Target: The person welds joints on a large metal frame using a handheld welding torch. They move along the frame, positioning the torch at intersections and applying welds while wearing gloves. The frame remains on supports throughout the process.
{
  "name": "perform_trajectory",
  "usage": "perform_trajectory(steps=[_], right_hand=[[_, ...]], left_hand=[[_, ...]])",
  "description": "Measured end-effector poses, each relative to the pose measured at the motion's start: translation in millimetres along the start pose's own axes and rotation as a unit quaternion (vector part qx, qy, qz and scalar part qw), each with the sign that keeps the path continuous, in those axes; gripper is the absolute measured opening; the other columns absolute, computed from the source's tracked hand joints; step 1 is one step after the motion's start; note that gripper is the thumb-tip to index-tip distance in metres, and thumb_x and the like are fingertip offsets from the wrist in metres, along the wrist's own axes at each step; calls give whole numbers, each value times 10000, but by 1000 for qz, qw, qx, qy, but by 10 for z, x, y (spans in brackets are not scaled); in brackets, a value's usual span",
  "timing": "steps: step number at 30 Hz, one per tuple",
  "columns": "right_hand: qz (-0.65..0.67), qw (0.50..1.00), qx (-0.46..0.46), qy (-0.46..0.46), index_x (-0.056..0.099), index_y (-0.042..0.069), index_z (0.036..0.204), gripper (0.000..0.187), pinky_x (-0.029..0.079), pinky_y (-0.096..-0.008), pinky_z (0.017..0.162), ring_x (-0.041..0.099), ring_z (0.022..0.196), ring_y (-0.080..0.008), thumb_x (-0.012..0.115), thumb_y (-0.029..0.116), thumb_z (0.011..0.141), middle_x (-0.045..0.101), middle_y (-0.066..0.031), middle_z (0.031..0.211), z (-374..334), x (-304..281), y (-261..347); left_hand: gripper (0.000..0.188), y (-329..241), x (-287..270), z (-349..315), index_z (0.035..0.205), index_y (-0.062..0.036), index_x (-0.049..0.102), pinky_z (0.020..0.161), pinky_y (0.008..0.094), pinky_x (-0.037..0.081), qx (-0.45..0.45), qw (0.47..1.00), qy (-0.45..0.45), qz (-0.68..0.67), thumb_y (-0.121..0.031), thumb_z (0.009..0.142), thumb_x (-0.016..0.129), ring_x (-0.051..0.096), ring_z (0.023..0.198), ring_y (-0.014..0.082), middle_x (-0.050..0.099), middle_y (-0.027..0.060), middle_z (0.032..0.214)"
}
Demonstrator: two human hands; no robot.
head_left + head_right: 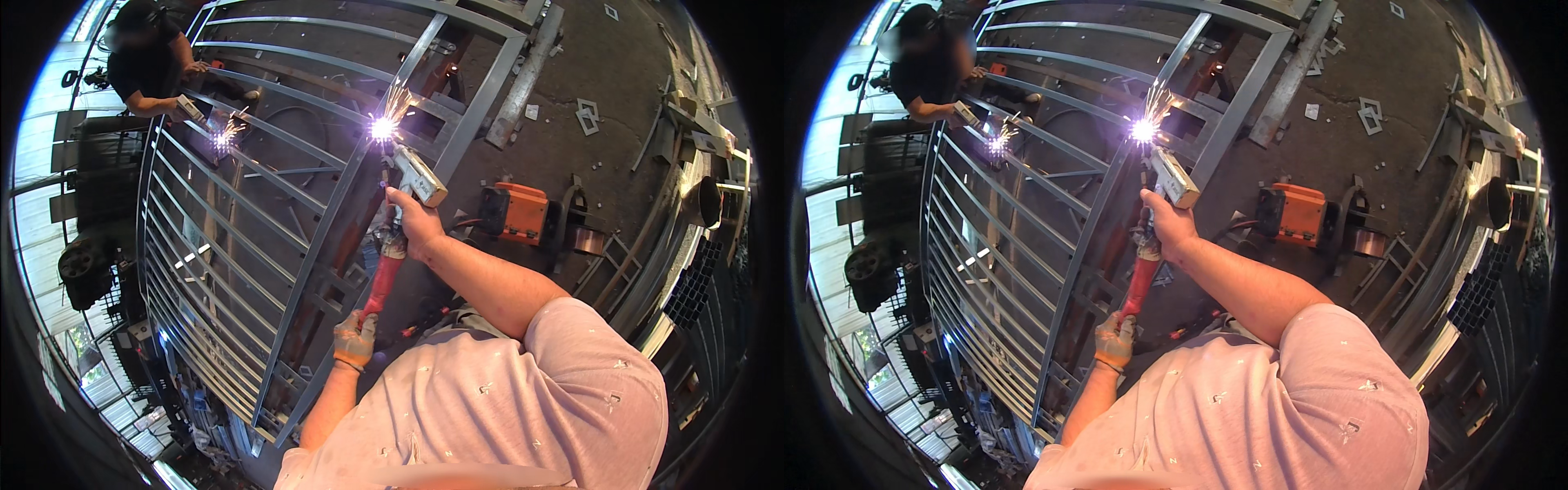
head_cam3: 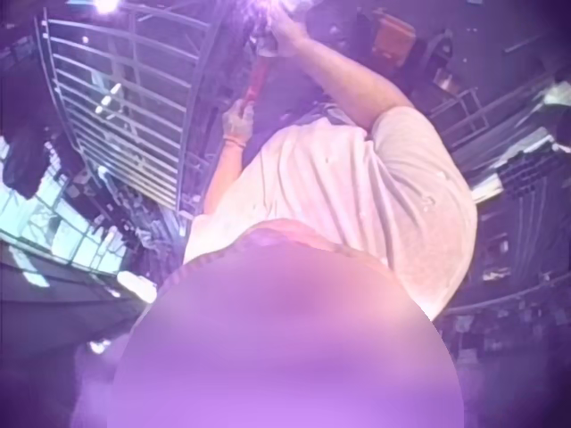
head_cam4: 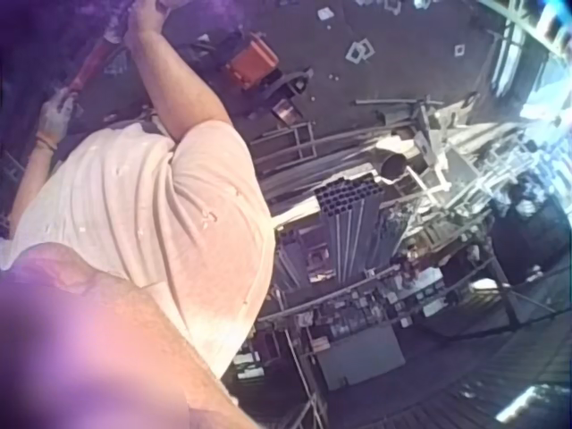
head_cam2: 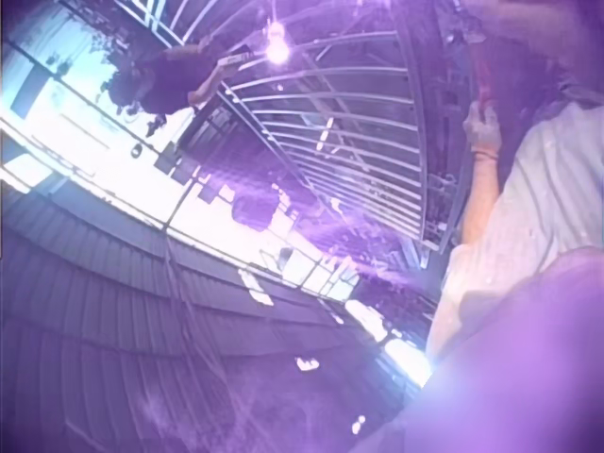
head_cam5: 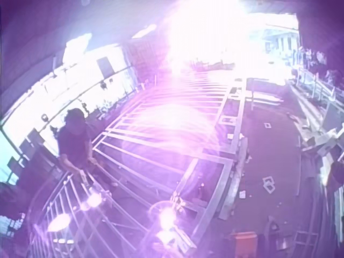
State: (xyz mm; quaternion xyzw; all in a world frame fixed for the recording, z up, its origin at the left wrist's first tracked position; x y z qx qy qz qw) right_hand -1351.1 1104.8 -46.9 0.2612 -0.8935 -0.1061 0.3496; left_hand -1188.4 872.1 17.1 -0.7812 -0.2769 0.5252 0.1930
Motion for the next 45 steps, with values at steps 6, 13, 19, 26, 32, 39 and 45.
perform_trajectory(steps=[6,13,19,26,32,39,45], right_hand=[[2,1000,8,18,664,78,1063,238,584,-354,635,662,711,-151,814,234,963,656,-24,847,-10,-3,18],[-10,999,27,17,646,76,1038,232,600,-369,635,649,688,-155,815,216,960,642,-30,841,42,-25,-5],[-38,997,57,36,678,64,1148,304,562,-369,724,646,795,-161,833,222,939,662,-22,932,4,-78,-155],[-10,999,-20,40,704,63,1008,187,540,-319,665,637,708,-132,818,204,960,672,-7,847,-68,-20,332],[26,999,7,32,690,82,963,150,555,-346,633,618,660,-147,772,206,983,633,-16,761,268,18,777],[47,998,31,25,631,89,977,206,575,-400,601,621,678,-179,796,212,960,622,-40,807,456,48,795],[46,999,12,12,634,84,996,220,555,-375,616,624,689,-169,809,208,946,626,-38,823,459,30,772]], left_hand=[[320,88,64,-47,975,-25,743,652,464,560,-6,1000,-4,18,-343,1009,740,735,692,395,724,199,758],[243,48,104,-115,987,-35,745,654,458,560,-46,998,-2,-34,-277,1007,736,732,700,398,723,197,771],[227,-218,97,-322,935,-36,716,623,470,531,-4,1000,-17,2,-251,1004,732,714,668,388,702,180,739],[254,-442,107,-105,938,-26,708,635,489,533,36,999,-20,5,-271,993,747,705,696,439,701,210,751],[341,-734,97,481,1003,-20,744,678,467,561,71,997,-5,19,-361,1006,752,733,713,395,724,185,757],[276,-929,58,644,965,-37,740,634,378,511,37,999,6,5,-298,1040,685,660,631,225,680,90,712],[277,-831,82,676,1011,-40,751,648,417,548,-2,1000,20,14,-315,1016,728,721,656,291,716,121,721]])
Point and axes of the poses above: each hand's wrist, its own z-axis towards the middle knuckle, its own x-axis out of the palm, y = z × x, the point moved 8 cm from there along z, towards the middle knuckle
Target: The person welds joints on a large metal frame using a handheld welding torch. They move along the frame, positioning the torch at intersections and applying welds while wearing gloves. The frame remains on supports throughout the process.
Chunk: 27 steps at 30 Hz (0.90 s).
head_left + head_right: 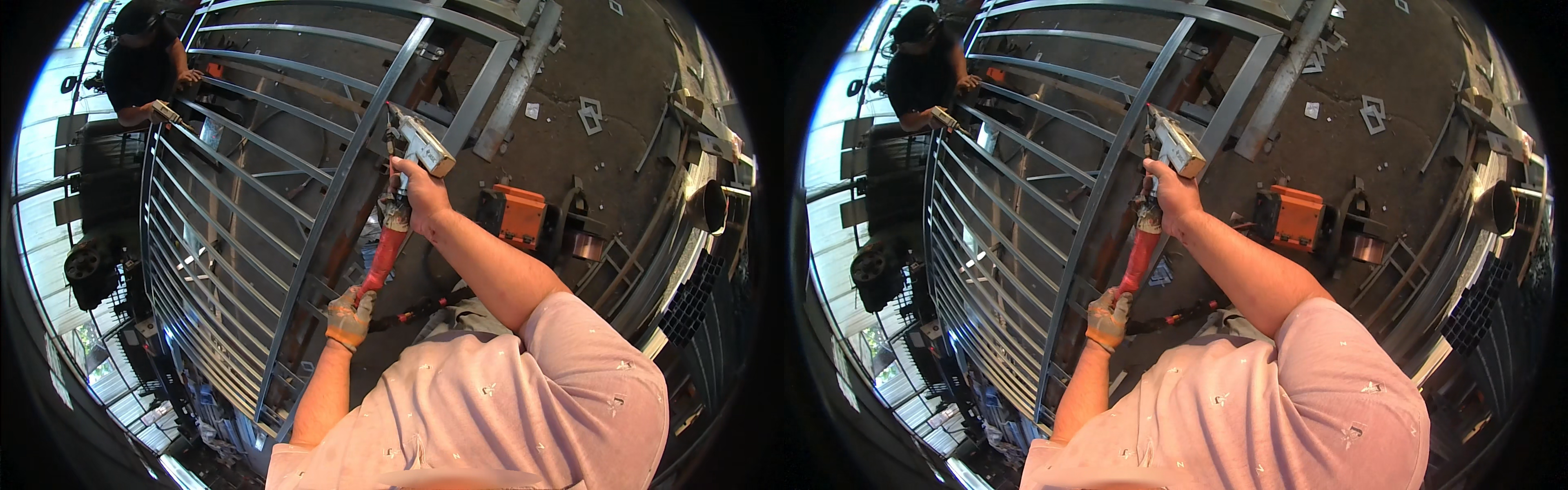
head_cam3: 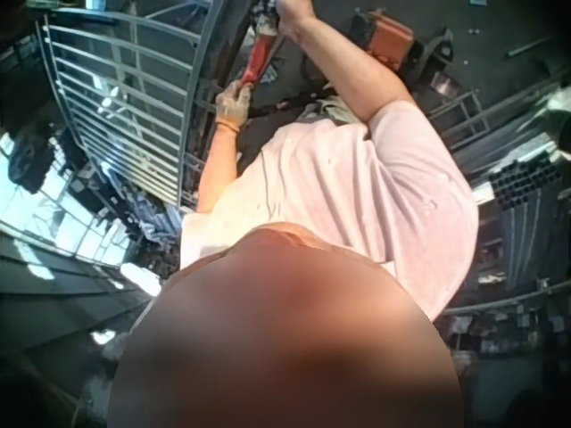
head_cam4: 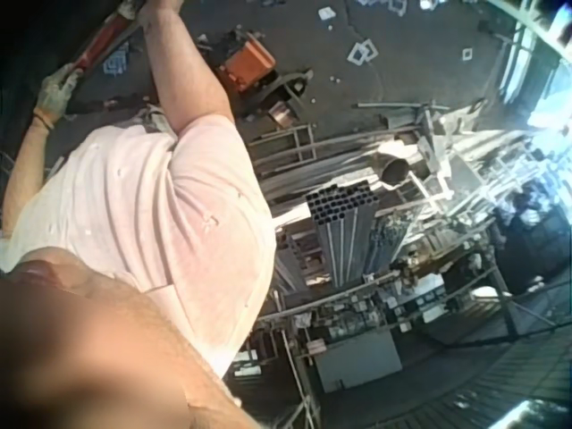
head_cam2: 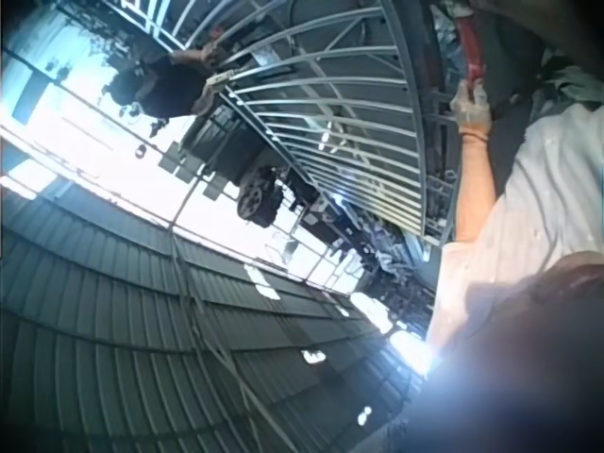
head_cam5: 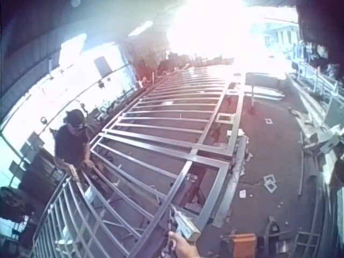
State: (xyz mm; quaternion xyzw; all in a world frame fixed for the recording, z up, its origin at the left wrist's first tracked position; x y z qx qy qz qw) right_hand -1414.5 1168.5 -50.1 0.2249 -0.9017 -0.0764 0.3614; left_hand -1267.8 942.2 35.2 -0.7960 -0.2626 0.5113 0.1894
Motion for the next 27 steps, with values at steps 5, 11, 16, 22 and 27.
perform_trajectory(steps=[5,11,16,22,27], right_hand=[[14,1000,1,8,643,82,987,218,550,-365,625,629,694,-161,814,209,940,633,-27,822,13,-20,-26],[-10,1000,-3,-8,683,84,967,160,528,-323,642,620,685,-135,789,204,970,648,-13,804,59,-39,-25],[-22,1000,-15,-9,687,84,958,155,527,-322,648,623,694,-136,796,194,966,655,-11,814,61,-36,-15],[-26,1000,-12,3,674,81,947,178,535,-347,649,628,701,-156,814,190,946,653,-23,820,83,-41,-9],[-25,1000,10,-4,692,77,948,129,516,-310,668,611,700,-132,774,171,979,655,-11,799,81,-86,-55]], left_hand=[[266,23,18,11,998,-38,747,645,411,550,8,999,1,-35,-302,1015,721,728,657,281,727,119,729],[238,-20,3,20,979,-34,742,632,373,545,8,999,1,-52,-269,1013,724,721,647,225,726,86,715],[258,22,13,18,977,-30,740,630,379,542,-3,1000,5,-24,-283,1020,715,713,640,223,723,89,714],[321,157,86,-5,991,-27,738,641,421,546,-18,1000,13,-14,-346,1021,729,722,649,309,716,129,706],[373,171,111,-53,993,-21,738,657,443,551,1,1000,3,-13,-393,1024,728,731,674,343,709,159,719]])
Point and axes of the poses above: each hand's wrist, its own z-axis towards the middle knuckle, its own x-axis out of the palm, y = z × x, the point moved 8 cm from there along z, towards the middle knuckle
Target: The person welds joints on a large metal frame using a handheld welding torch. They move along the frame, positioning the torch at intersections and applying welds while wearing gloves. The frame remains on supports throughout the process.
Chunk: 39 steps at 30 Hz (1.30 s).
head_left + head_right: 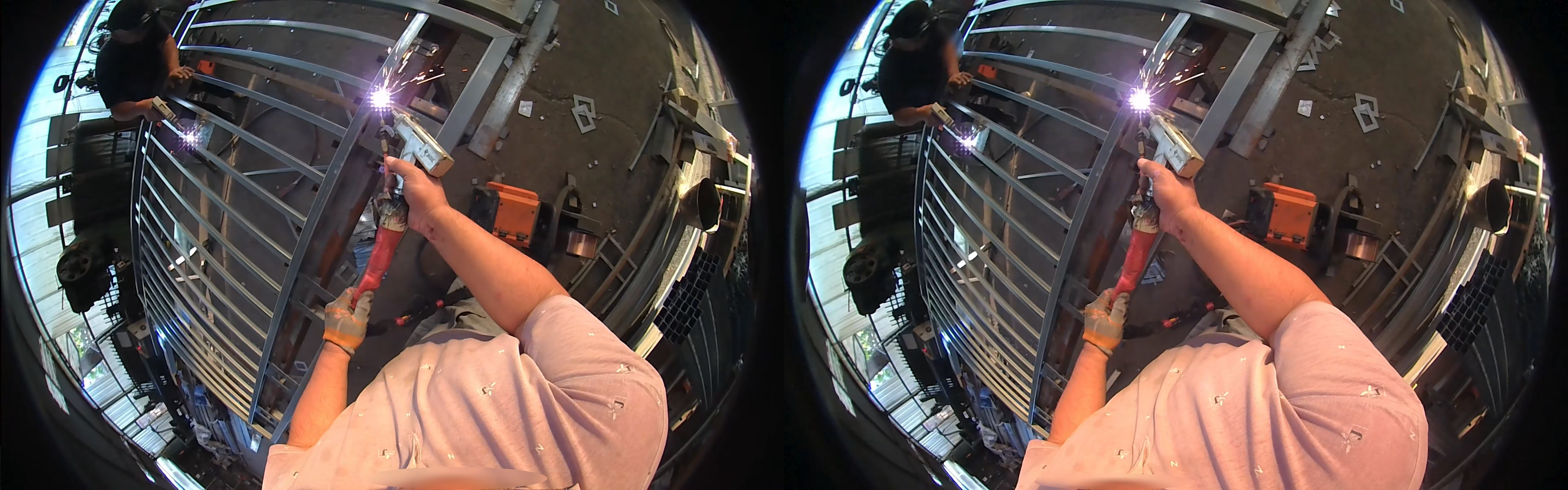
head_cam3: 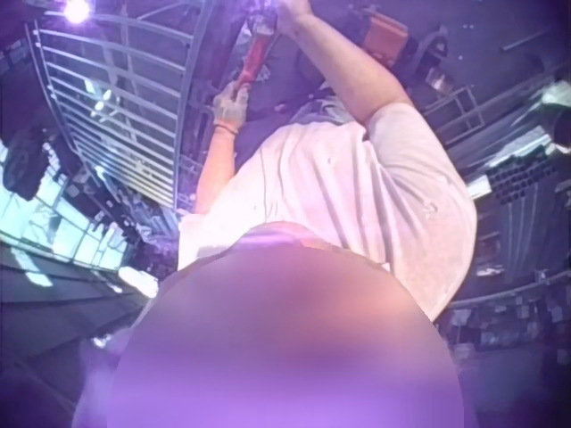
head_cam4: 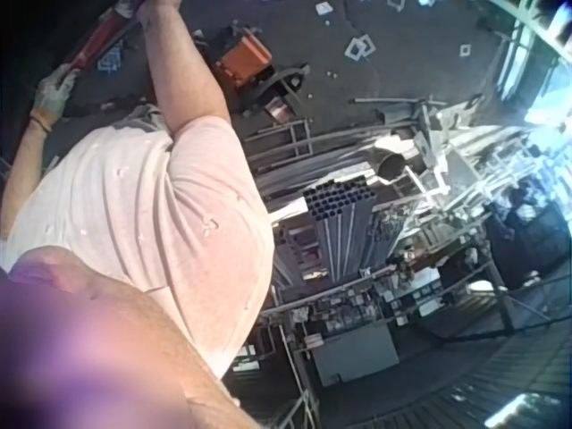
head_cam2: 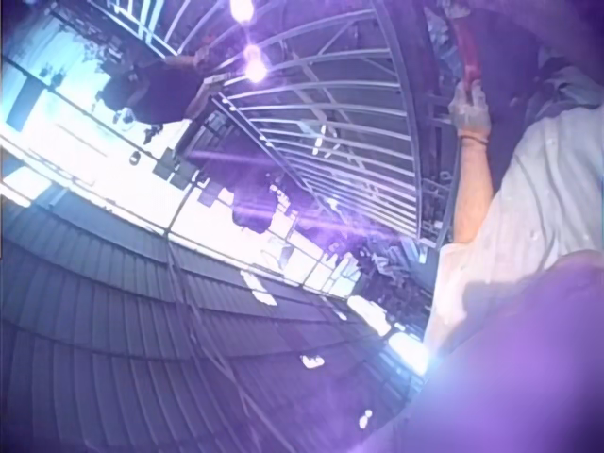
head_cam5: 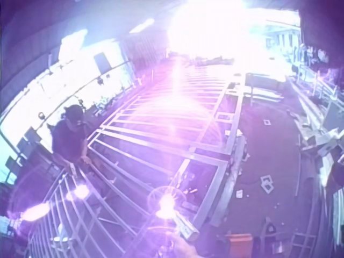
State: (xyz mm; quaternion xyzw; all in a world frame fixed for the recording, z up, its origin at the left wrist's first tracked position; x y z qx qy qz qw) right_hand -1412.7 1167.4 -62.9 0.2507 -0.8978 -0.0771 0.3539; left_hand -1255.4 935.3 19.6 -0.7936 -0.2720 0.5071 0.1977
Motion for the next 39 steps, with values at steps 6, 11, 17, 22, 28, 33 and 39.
perform_trajectory(steps=[6,11,17,22,28,33,39], right_hand=[[-6,1000,-16,23,671,87,941,170,537,-346,641,618,679,-152,808,187,952,647,-15,799,20,0,-13],[3,999,-12,34,695,84,983,139,536,-337,642,618,686,-141,796,176,961,643,-9,800,21,-1,-68],[1,999,-12,53,719,76,1020,126,533,-330,645,615,696,-132,786,172,975,651,-5,819,49,-14,-90],[13,999,-1,45,676,76,960,148,506,-302,639,596,681,-131,742,198,1012,618,-11,763,60,-48,-149],[3,999,-9,31,682,93,987,171,518,-327,631,599,686,-133,792,224,985,628,-6,785,-71,-11,-38],[-6,995,-61,72,646,97,1036,182,516,-304,677,587,713,-124,763,237,1023,590,5,786,-621,-159,100],[-1,994,-81,69,599,177,1108,358,619,-418,802,622,696,-159,697,518,1065,575,13,730,-1418,-823,455]], left_hand=[[411,53,4,-12,1004,-15,738,665,457,555,5,1000,-12,16,-425,1029,719,729,684,373,713,176,732],[425,166,32,-43,1013,-15,738,672,469,557,-23,1000,4,-8,-439,1028,714,732,705,396,721,190,747],[443,204,49,-96,1045,-19,741,696,483,565,-27,1000,-4,14,-460,1026,714,742,727,401,722,196,755],[469,135,27,-101,1082,-29,749,710,483,568,-11,999,-18,26,-493,1016,725,746,740,400,738,197,780],[268,106,67,-88,1016,-36,759,616,338,519,-6,1000,1,-3,-303,1028,737,660,635,157,708,62,723],[410,67,201,-356,1131,-21,771,729,449,574,-1,996,83,-45,-407,996,765,773,794,342,774,185,840],[304,-218,408,-694,1265,-79,749,921,361,598,156,969,172,-83,-237,1006,754,765,1019,228,797,112,1089]])
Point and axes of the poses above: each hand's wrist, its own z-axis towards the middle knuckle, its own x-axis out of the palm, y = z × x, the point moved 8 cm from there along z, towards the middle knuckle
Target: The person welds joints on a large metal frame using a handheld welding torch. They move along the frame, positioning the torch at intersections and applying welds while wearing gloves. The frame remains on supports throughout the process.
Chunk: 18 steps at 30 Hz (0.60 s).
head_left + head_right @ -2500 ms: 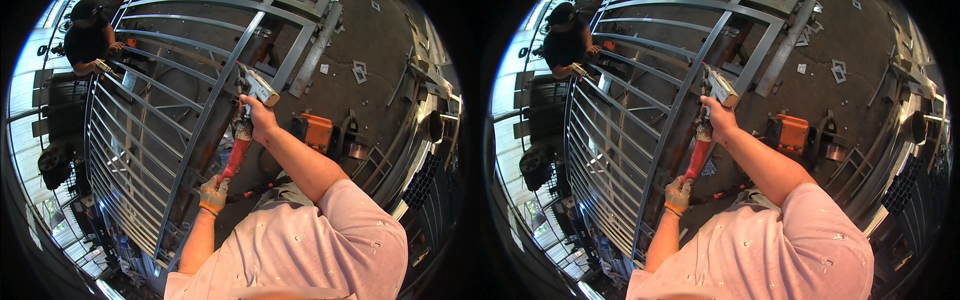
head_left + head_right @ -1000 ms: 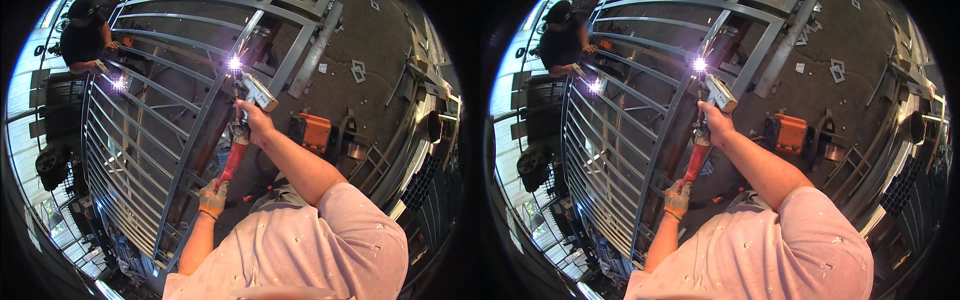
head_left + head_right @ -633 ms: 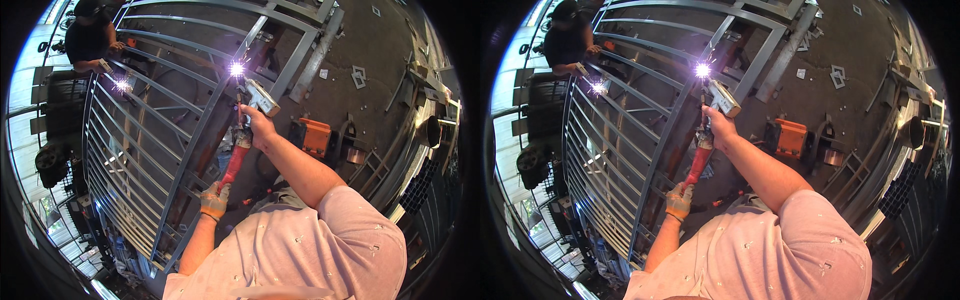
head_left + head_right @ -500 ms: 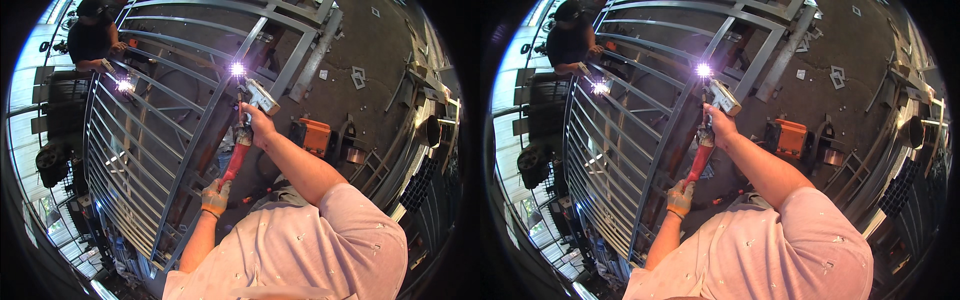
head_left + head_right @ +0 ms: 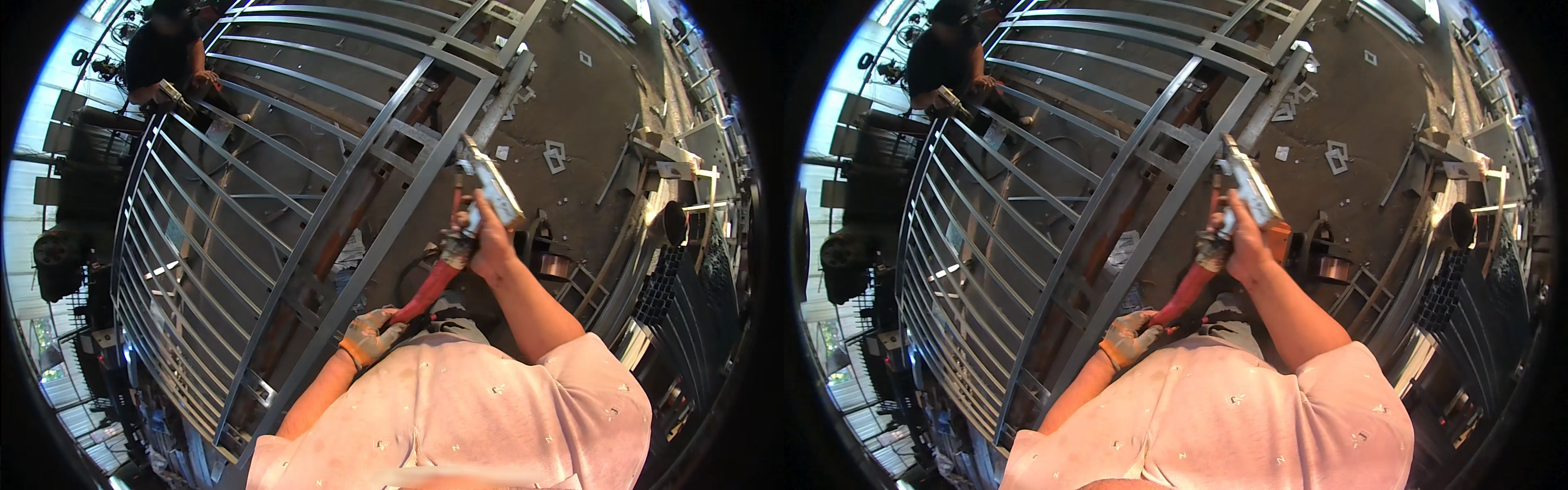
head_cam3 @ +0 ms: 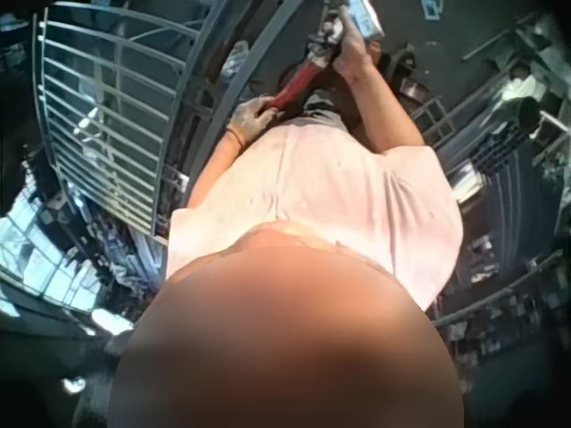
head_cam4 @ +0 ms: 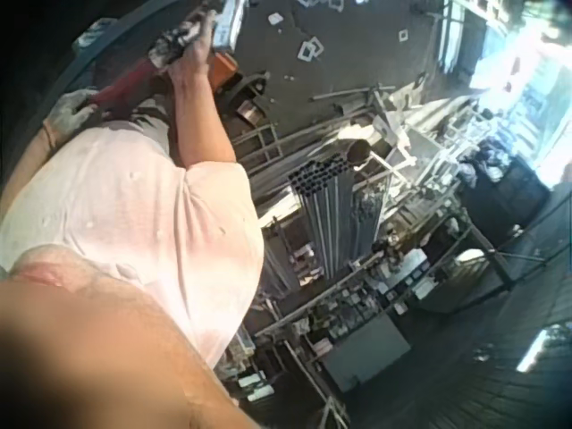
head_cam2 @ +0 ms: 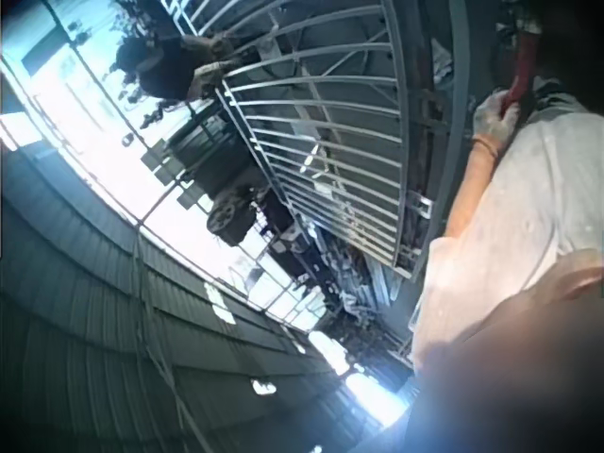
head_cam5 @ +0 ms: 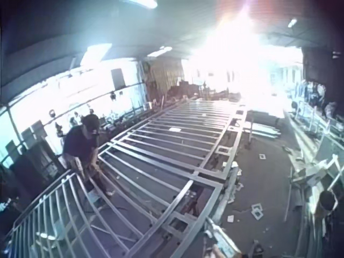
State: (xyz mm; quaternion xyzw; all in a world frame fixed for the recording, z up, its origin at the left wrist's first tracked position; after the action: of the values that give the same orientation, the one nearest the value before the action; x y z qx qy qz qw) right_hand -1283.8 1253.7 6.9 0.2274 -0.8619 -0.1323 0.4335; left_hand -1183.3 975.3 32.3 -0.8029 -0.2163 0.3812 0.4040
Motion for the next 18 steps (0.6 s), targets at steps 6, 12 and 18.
perform_trajectory(steps=[6,12,18], right_hand=[[23,985,-157,-62,610,175,1062,462,592,-369,642,599,616,-158,678,631,1037,542,14,670,-1216,-488,681],[-74,936,-320,-127,617,159,1033,456,560,-376,679,563,604,-153,685,610,1044,523,16,666,-2589,-687,1073],[-195,867,-425,-174,631,139,1087,394,565,-369,731,561,649,-136,677,531,1081,535,16,729,-3521,-1013,1107]], left_hand=[[332,431,-198,-504,1228,-171,756,1006,482,571,88,986,-39,139,-397,985,748,714,1179,377,759,124,1267],[189,1499,-296,-1346,1094,-101,825,867,400,618,35,989,-121,84,-219,949,795,786,962,279,804,136,1056],[299,2219,123,-1954,1071,-128,840,867,481,610,-76,984,-55,148,-387,940,765,767,977,368,798,158,1070]])
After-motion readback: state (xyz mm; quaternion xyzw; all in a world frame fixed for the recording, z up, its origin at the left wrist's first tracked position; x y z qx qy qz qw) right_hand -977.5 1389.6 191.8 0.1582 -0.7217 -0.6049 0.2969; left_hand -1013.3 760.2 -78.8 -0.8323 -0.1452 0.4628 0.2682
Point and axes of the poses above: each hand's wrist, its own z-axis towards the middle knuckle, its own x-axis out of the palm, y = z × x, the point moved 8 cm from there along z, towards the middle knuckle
